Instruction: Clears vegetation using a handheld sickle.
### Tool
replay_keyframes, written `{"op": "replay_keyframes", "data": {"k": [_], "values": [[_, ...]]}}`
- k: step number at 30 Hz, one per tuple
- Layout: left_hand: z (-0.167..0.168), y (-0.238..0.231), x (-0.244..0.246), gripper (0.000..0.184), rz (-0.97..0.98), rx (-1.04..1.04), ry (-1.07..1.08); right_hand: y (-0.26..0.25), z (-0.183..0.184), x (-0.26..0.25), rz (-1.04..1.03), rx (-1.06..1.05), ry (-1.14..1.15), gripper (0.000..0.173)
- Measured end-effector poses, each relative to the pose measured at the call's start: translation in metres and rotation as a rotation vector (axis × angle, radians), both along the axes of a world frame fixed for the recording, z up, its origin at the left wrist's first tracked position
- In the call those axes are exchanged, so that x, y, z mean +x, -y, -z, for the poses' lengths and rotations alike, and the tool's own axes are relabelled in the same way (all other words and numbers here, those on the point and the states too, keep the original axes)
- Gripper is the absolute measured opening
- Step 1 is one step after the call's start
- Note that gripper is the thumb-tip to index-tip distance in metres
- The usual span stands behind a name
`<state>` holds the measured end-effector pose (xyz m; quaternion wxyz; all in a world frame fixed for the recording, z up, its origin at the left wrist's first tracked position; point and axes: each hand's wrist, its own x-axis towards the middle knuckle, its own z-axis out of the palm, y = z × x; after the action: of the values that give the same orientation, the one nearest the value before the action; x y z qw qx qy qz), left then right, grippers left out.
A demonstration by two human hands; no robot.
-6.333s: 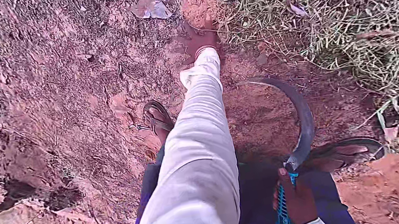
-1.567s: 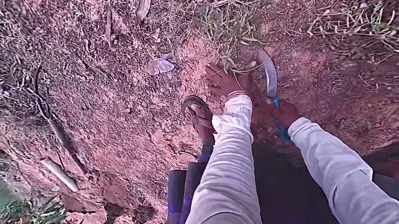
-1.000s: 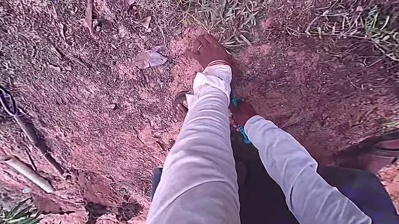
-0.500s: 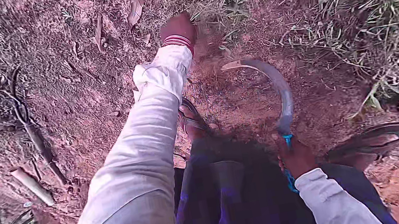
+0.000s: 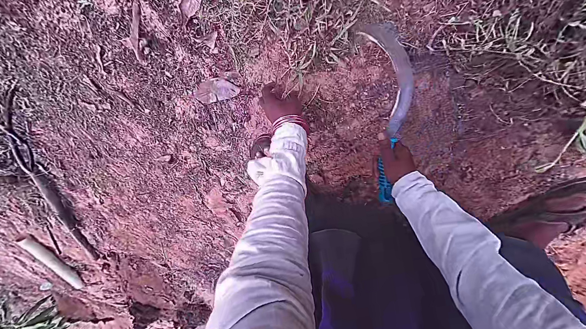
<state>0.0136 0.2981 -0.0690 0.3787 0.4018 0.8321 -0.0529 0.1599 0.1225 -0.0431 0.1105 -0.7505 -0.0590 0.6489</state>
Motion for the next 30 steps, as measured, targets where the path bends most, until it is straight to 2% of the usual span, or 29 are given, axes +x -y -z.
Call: {"op": "replay_keyframes", "data": {"k": [2, 4, 8, 11, 13, 18, 20, 22, 24, 27, 29, 30], "values": [[0.006, 0.000, 0.018, 0.091, 0.024, 0.082, 0.023, -0.035, 0.019, -0.004, -0.248, -0.021, -0.118, 0.058], [0.018, -0.010, 0.035, 0.108, 0.014, 0.100, -0.046, -0.053, 0.038, -0.009, -0.365, 0.008, -0.173, 0.064], [0.024, -0.030, 0.057, 0.119, 0.203, 0.001, -0.274, -0.046, 0.055, -0.023, -0.297, 0.069, -0.149, 0.061], [0.042, -0.031, 0.063, 0.130, 0.416, -0.001, -0.372, -0.056, 0.059, -0.033, -0.396, 0.018, -0.143, 0.061], [0.045, -0.042, 0.065, 0.114, 0.493, -0.014, -0.399, -0.075, 0.046, -0.045, -0.454, -0.014, -0.130, 0.060], [0.039, -0.065, 0.064, 0.068, 0.771, -0.144, -0.367, -0.099, -0.017, -0.078, -0.401, -0.150, -0.218, 0.057], [0.035, -0.080, 0.060, 0.062, 0.940, -0.164, -0.350, -0.085, -0.042, -0.095, -0.491, -0.102, -0.352, 0.057], [0.031, -0.092, 0.054, 0.061, 1.098, -0.217, -0.328, -0.039, -0.061, -0.122, -0.527, 0.025, -0.367, 0.060], [0.029, -0.107, 0.056, 0.056, 1.204, -0.327, -0.365, -0.006, -0.071, -0.136, -0.358, 0.017, -0.319, 0.056], [0.000, -0.130, 0.067, 0.044, 1.291, -0.516, -0.426, 0.006, -0.084, -0.099, -0.048, -0.151, -0.312, 0.050], [-0.041, -0.153, 0.071, 0.053, 1.151, -0.474, -0.296, 0.015, -0.095, -0.061, 0.104, -0.095, -0.177, 0.045], [-0.061, -0.160, 0.065, 0.057, 0.990, -0.375, -0.191, 0.023, -0.101, -0.042, 0.141, -0.049, -0.104, 0.042]]}}
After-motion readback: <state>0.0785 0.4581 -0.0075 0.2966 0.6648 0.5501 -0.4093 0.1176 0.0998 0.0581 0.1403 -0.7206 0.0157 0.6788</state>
